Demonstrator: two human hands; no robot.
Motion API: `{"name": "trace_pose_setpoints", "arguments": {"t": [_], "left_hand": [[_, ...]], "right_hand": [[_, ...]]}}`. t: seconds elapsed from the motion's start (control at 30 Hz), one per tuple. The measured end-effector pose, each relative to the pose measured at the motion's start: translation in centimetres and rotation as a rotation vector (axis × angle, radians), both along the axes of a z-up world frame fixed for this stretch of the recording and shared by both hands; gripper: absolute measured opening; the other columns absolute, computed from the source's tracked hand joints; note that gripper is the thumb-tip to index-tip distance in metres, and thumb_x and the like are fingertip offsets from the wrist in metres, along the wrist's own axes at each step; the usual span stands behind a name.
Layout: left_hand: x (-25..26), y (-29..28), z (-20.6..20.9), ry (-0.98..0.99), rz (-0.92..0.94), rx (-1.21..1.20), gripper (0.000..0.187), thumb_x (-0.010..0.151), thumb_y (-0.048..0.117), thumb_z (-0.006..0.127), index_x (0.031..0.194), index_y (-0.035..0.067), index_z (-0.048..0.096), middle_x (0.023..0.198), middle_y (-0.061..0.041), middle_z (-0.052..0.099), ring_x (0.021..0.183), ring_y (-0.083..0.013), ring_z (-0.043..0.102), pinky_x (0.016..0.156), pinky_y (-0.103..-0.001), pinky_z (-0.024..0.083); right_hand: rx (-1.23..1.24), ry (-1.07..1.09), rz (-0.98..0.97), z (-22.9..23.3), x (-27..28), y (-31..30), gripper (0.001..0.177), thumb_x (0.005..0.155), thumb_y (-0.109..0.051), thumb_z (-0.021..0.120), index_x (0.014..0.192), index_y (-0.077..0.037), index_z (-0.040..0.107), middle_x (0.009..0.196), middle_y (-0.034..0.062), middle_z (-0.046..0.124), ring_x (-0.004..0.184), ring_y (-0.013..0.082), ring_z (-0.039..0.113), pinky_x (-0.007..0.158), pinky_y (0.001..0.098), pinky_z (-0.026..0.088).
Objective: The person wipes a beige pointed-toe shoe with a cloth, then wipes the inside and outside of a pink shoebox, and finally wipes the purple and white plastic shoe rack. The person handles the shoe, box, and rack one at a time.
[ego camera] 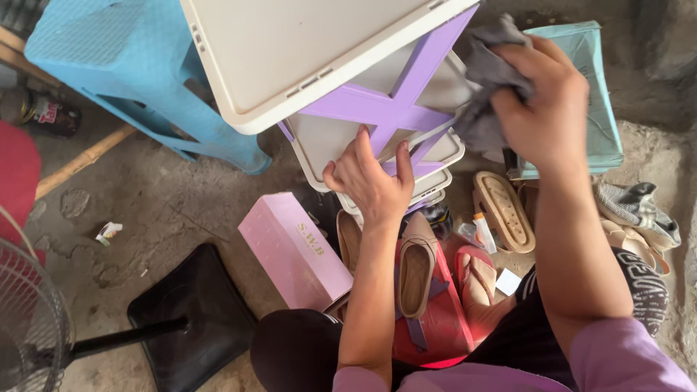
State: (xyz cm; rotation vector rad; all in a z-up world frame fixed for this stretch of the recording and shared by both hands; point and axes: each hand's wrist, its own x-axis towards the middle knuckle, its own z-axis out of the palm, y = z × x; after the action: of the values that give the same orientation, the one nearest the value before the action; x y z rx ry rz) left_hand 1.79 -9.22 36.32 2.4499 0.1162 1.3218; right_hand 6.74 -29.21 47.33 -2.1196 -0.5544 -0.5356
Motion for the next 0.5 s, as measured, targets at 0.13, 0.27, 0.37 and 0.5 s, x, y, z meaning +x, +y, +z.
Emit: {"name": "trace_pose_setpoints", "arguments": {"t": [0.13, 0.27, 0.37, 0.5], "left_hand": [[1.6, 1.4, 0.8, -0.061, -0.004, -0.006, 0.057, 0.097, 0.037, 0.068, 0.141, 0.008, 0.046, 0.128, -0.009, 0.060, 0.122, -0.0295, 0.052, 0.105, -0.049, 0.026], [1.5, 3.4, 0.3, -0.098, -0.008, -0.007, 0.053, 0.104, 0.035, 0.066, 0.143, 0.005, 0.046, 0.127, -0.009, 0.059, 0.119, -0.0258, 0.053, 0.102, -0.047, 0.027], [1.3, 3.2, 0.0, -0.114, -0.010, 0.018, 0.049, 0.104, 0.034, 0.062, 0.140, 0.005, 0.046, 0.129, -0.011, 0.059, 0.122, -0.0287, 0.053, 0.101, -0.047, 0.027], [1.5, 2.9, -0.1, -0.124, 0.001, 0.013, 0.053, 0.103, 0.038, 0.062, 0.142, 0.006, 0.045, 0.129, -0.010, 0.059, 0.121, -0.0268, 0.053, 0.102, -0.047, 0.027]], "right_hand": [[-0.223, -0.097, 0.102, 0.2, 2.2, 1.0, 0.042, 0.078, 0.000, 0.071, 0.120, -0.006, 0.075, 0.114, 0.0181, 0.071, 0.105, 0.0390, 0.069, 0.092, 0.0448, 0.056], [-0.129, -0.190, -0.003, -0.6, 5.0, 0.2, 0.040, 0.082, 0.005, 0.066, 0.121, 0.000, 0.073, 0.111, 0.0219, 0.068, 0.104, 0.0424, 0.067, 0.090, 0.0488, 0.055], [-0.126, -0.276, -0.118, -1.4, 10.5, 2.7, 0.026, 0.087, 0.002, 0.068, 0.112, -0.001, 0.073, 0.109, 0.0207, 0.070, 0.103, 0.0439, 0.066, 0.088, 0.0496, 0.053], [-0.222, -0.399, -0.118, -3.6, 14.2, 4.9, 0.020, 0.086, -0.008, 0.074, 0.104, -0.001, 0.072, 0.107, 0.0215, 0.070, 0.100, 0.0461, 0.065, 0.086, 0.0504, 0.053]]}}
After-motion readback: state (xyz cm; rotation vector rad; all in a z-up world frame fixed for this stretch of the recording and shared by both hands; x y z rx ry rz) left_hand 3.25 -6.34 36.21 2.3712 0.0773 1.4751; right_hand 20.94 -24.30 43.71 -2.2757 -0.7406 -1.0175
